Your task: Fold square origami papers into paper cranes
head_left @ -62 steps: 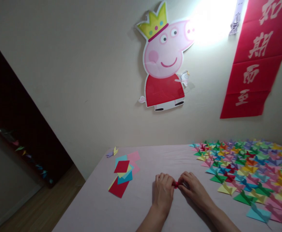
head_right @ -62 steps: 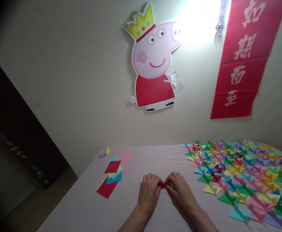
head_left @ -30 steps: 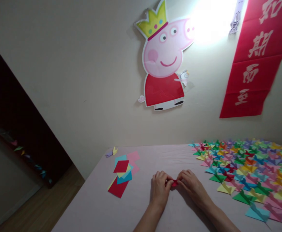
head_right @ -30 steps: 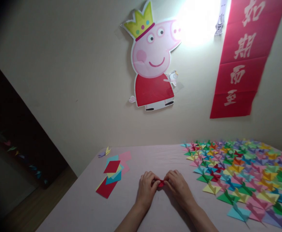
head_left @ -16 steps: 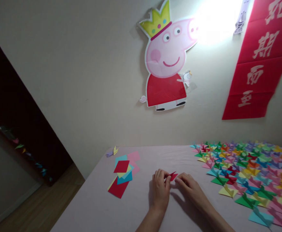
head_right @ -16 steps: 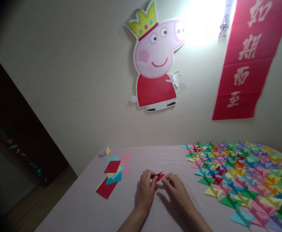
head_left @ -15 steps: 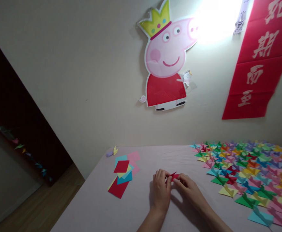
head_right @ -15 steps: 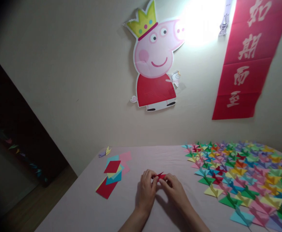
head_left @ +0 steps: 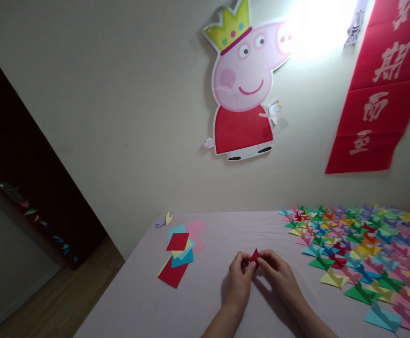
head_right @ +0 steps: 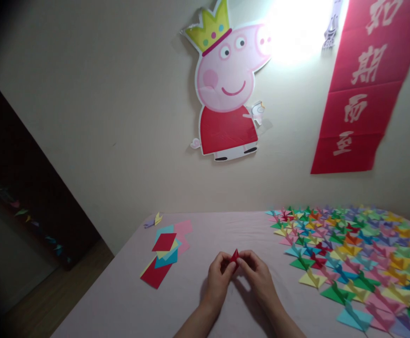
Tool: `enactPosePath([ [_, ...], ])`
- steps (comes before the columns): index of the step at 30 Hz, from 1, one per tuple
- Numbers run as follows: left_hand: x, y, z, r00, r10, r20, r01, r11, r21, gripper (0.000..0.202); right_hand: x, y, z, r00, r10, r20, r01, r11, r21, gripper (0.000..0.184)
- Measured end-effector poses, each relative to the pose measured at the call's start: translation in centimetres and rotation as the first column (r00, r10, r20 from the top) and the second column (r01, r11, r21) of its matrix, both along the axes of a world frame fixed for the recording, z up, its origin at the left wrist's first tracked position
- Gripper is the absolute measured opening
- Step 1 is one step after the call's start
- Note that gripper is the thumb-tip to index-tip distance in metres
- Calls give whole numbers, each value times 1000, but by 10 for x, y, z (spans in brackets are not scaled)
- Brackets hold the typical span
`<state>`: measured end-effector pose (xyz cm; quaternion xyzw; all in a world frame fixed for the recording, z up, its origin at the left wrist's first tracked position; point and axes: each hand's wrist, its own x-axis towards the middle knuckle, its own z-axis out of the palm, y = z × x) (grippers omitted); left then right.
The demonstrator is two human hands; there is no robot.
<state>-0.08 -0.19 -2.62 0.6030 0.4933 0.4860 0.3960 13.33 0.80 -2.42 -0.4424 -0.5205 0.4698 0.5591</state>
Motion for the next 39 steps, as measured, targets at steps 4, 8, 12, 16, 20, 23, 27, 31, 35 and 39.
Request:
enactPosePath([
  [4, -3, 2, 0, 999, -35, 26, 35, 999, 4, 3, -1, -3, 4, 1000, 27, 2, -27, 1000, 2, 35],
  [8, -6, 5, 0, 998, -29, 52, 28, 999, 22, 13, 0, -5, 9, 999, 39, 2, -39, 999, 12, 37],
  [12, -7, 8, -2, 994, -47, 101, 47, 999, 7, 19, 0, -5, 11, 999, 34, 3, -34, 999, 18, 38],
  [16, -7, 10, -3, 985, -61, 163, 66, 997, -27, 21, 0, -5, 10, 999, 37, -5, -37, 999, 20, 36],
  [20, -7, 12, -6, 972, -55, 230, 72, 995, -66, 27, -1, -5, 8, 999, 44, -9, -44, 999, 24, 37],
  [23, -8, 14, -7, 965, -40, 259, 63, 995, -79, 30, -1, -5, 6, 999, 47, -4, -47, 998, 33, 37],
  [27, -9, 16, -7, 959, -34, 280, 59, 995, -82, 30, 0, -5, 6, 999, 48, 3, -48, 998, 45, 38],
  [31, -10, 17, -7, 954, -36, 297, 64, 994, -84, 29, -1, -5, 6, 999, 48, 16, -49, 997, 52, 39],
  [35, -12, 18, -9, 950, -36, 309, 66, 994, -88, 30, 0, -4, 4, 998, 48, 31, -49, 997, 61, 39],
  [39, -12, 18, -10, 952, -34, 305, 63, 994, -87, 29, 0, -3, 2, 998, 36, 59, -41, 997, 71, 36],
])
